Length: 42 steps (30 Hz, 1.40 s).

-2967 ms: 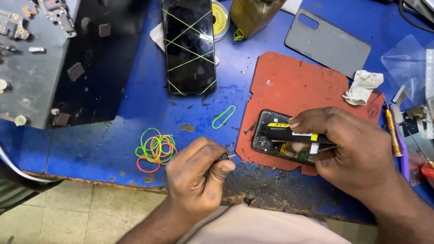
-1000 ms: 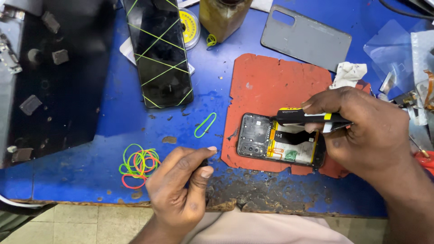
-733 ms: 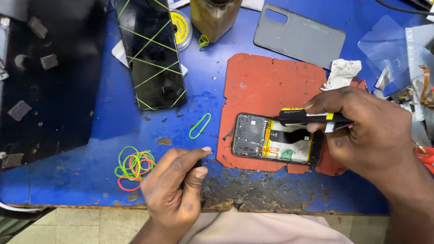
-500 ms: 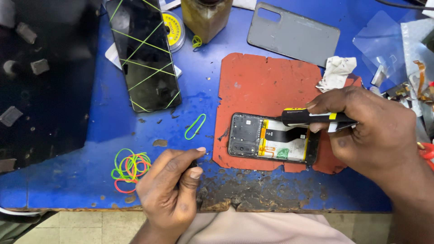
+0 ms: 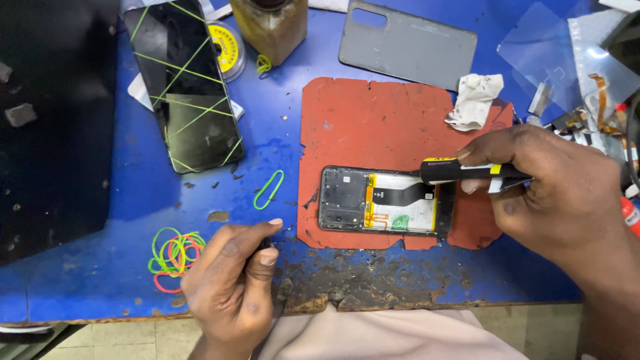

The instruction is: The person disassembles a smartphone, removes the battery, and uses a screwdriver and a heat gun to work on the internal components. They then reassemble the phone and test it by turning it on.

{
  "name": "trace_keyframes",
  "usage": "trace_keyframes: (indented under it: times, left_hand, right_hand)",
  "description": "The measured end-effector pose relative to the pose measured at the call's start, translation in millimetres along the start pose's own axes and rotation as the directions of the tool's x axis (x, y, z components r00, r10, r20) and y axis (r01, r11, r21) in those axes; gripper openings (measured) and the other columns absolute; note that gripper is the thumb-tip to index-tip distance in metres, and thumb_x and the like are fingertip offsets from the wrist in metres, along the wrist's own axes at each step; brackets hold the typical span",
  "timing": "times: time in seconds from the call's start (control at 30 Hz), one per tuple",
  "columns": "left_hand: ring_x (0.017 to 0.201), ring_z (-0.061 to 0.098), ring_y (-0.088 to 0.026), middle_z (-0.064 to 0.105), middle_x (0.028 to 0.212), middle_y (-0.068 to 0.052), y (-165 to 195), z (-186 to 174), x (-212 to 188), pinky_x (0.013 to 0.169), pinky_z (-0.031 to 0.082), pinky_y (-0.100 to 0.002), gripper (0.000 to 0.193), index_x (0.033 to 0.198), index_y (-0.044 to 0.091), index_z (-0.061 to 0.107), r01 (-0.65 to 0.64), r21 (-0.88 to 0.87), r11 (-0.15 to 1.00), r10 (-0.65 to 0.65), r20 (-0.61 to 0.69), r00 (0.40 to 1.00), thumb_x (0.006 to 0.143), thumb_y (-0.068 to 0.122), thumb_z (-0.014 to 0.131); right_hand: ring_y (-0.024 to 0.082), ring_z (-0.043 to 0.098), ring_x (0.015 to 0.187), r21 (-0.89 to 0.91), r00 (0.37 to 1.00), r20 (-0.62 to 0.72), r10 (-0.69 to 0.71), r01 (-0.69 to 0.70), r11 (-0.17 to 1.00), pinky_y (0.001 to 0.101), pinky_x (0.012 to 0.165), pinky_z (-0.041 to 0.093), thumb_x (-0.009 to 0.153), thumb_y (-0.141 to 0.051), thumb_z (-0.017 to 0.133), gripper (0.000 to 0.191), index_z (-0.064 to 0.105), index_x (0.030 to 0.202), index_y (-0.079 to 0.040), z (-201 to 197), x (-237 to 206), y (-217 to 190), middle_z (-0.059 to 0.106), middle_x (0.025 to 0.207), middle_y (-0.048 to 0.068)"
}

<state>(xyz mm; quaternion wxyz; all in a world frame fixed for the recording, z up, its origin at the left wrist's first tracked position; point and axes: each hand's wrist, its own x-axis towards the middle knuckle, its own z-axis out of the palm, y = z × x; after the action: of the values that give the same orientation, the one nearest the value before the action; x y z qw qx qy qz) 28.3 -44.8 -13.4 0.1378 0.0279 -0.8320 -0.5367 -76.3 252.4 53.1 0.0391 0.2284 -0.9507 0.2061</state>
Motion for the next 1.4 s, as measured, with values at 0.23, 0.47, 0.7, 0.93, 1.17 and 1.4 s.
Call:
trace_keyframes:
  times: [0.23,0.47,0.7,0.93,1.17,1.4]
  left_hand:
    - [0.067,0.057,-0.012,0.068,0.084,-0.009,-1.1,1.8,-0.9,0.062,0.044,-0.024,0.018,0.109,-0.003,0.073,-0.004,0.020,1.000,0.004,0.001,1.000,0.092,0.005,0.072]
    - [0.064,0.053,-0.010,0.066,0.081,-0.008,-1.5,5.2,-5.0,0.060,0.041,-0.023,0.019,0.109,-0.004,0.074,0.057,0.020,0.998,-0.057,-0.023,0.998,0.092,0.005,0.073]
    - [0.072,0.057,-0.009,0.067,0.086,-0.008,-0.7,6.3,-6.7,0.068,0.044,-0.021,0.020,0.112,-0.004,0.073,0.037,0.029,0.999,-0.036,-0.029,0.999,0.094,0.005,0.072]
    - [0.071,0.056,-0.010,0.067,0.086,-0.009,0.6,7.5,-6.5,0.064,0.043,-0.020,0.022,0.112,-0.005,0.073,0.034,0.049,0.998,-0.033,-0.026,0.999,0.094,0.007,0.073]
    - [0.072,0.057,-0.010,0.067,0.085,-0.008,2.6,8.3,-7.6,0.069,0.045,-0.022,0.023,0.114,-0.005,0.073,0.048,0.048,0.998,-0.047,-0.018,0.999,0.096,0.008,0.073]
    - [0.065,0.059,-0.009,0.068,0.086,-0.009,3.3,9.9,-8.3,0.064,0.046,-0.020,0.022,0.115,-0.006,0.072,0.044,0.032,0.999,-0.043,-0.024,0.999,0.098,0.008,0.072]
  right_hand:
    - [0.020,0.076,0.083,0.059,0.999,-0.027,0.021,-0.020,0.998,0.0295,0.069,0.060,0.068,0.017,0.064,0.033,0.065,0.095,0.000,-4.8,-9.9,10.7,0.074,0.094,0.010]
    - [0.020,0.075,0.084,0.022,0.999,-0.036,0.030,-0.029,0.999,0.0293,0.068,0.059,0.072,0.017,0.067,0.031,0.066,0.096,-0.002,-9.0,-18.3,17.7,0.075,0.093,0.008]
    - [0.021,0.075,0.080,-0.024,0.996,-0.051,0.072,-0.073,0.997,0.0291,0.062,0.057,0.072,0.017,0.067,0.026,0.066,0.091,0.000,-13.9,-24.7,21.0,0.076,0.093,0.010]
    - [0.022,0.075,0.083,-0.027,0.994,-0.077,0.075,-0.077,0.997,0.0299,0.065,0.057,0.074,0.015,0.068,0.025,0.065,0.092,-0.002,-18.1,-31.9,23.9,0.075,0.095,0.011]
    - [0.023,0.076,0.093,-0.004,0.993,-0.097,0.064,-0.065,0.998,0.0308,0.074,0.059,0.080,0.010,0.071,0.023,0.064,0.097,-0.004,-18.7,-41.1,26.0,0.075,0.101,0.010]
    - [0.024,0.075,0.087,-0.036,0.993,-0.083,0.080,-0.083,0.996,0.0317,0.068,0.058,0.076,0.010,0.073,0.022,0.065,0.091,-0.003,-19.1,-49.7,22.7,0.075,0.096,0.010]
